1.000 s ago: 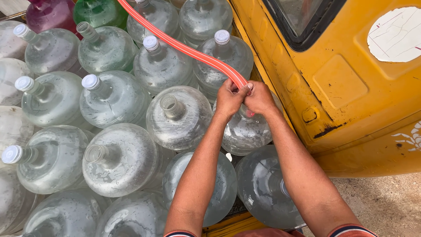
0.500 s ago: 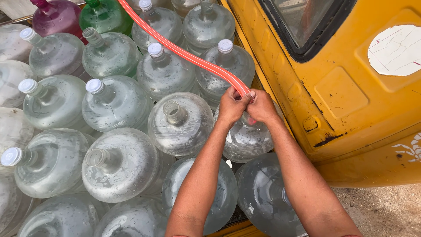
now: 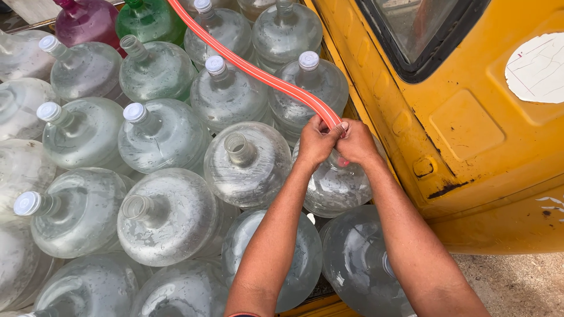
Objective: Filling large plastic water jugs with a hose in the bed of a yellow transport vehicle.
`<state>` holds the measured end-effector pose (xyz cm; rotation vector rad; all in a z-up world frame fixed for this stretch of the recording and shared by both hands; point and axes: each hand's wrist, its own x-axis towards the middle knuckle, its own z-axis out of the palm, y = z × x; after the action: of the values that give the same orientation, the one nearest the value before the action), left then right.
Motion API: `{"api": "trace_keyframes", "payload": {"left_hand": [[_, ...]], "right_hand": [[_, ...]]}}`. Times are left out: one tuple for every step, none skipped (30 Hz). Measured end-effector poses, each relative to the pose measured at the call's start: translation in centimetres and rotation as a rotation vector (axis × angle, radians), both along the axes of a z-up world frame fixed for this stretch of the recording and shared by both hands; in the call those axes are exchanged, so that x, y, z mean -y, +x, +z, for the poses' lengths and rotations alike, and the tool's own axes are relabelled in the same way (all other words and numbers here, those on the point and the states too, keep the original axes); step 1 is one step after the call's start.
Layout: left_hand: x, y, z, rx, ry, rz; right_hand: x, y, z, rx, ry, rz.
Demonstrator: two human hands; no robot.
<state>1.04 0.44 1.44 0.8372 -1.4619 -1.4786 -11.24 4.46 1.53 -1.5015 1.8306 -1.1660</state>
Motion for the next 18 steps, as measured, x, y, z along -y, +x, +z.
{"api": "trace_keyframes", "payload": {"left_hand": [[-0.01, 0.01, 0.0, -0.003, -0.002, -0.001], [0.1, -0.03, -0.18, -0.004, 0.0, 0.003], [0.22, -0.07, -0.35, -0.004, -0.009, 0.002], [0.31, -0.19, -0.55, -0.003, -0.018, -0.001], [0.3, -0.16, -0.63, -0.004, -0.015, 0.001], [0.32, -0.17, -0.65, 0.0, -0.026, 0.006], [0.33, -0.18, -0.65, 0.004, -0.037, 0.011], [0.27, -0.13, -0.55, 0.002, -0.038, 0.012], [0.21, -0.09, -0.42, 0.011, -0.038, 0.015], [0.17, -0.04, -0.27, 0.022, -0.04, 0.016], [0.21, -0.08, -0.4, 0.021, -0.041, 0.017], [0.27, -0.1, -0.5, 0.017, -0.046, 0.015], [0.33, -0.14, -0.59, 0.013, -0.051, 0.014], [0.33, -0.14, -0.65, 0.013, -0.052, 0.014], [0.32, -0.15, -0.72, 0.0, -0.046, 0.008], [0.32, -0.15, -0.79, -0.012, -0.04, 0.002], [0.34, -0.16, -0.66, -0.012, -0.041, 0.003], [0.3, -0.12, -0.6, 0.012, -0.049, 0.013]], "right_hand": [[-0.11, 0.07, 0.25, 0.007, -0.013, 0.006], [-0.13, 0.14, 0.37, 0.006, -0.011, 0.01], [-0.15, 0.2, 0.5, 0.008, 0.013, 0.008], [-0.21, 0.2, 0.6, 0.009, 0.038, 0.004], [-0.21, 0.2, 0.5, 0.008, 0.041, 0.006], [-0.19, 0.15, 0.46, 0.013, 0.022, 0.017], [-0.19, 0.12, 0.44, 0.018, 0.003, 0.027], [-0.15, 0.11, 0.36, 0.017, 0.003, 0.028], [-0.13, 0.09, 0.31, 0.038, -0.018, 0.045], [-0.11, 0.09, 0.26, 0.06, -0.04, 0.062], [-0.14, 0.13, 0.31, 0.059, -0.041, 0.062], [-0.16, 0.18, 0.38, 0.048, -0.028, 0.049], [-0.19, 0.23, 0.45, 0.036, -0.014, 0.035], [-0.17, 0.23, 0.44, 0.036, -0.016, 0.036], [-0.15, 0.24, 0.43, 0.048, -0.009, 0.035], [-0.12, 0.25, 0.4, 0.06, -0.002, 0.034], [-0.07, 0.16, 0.34, 0.061, -0.003, 0.035], [-0.07, 0.11, 0.22, 0.064, -0.012, 0.039]]}}
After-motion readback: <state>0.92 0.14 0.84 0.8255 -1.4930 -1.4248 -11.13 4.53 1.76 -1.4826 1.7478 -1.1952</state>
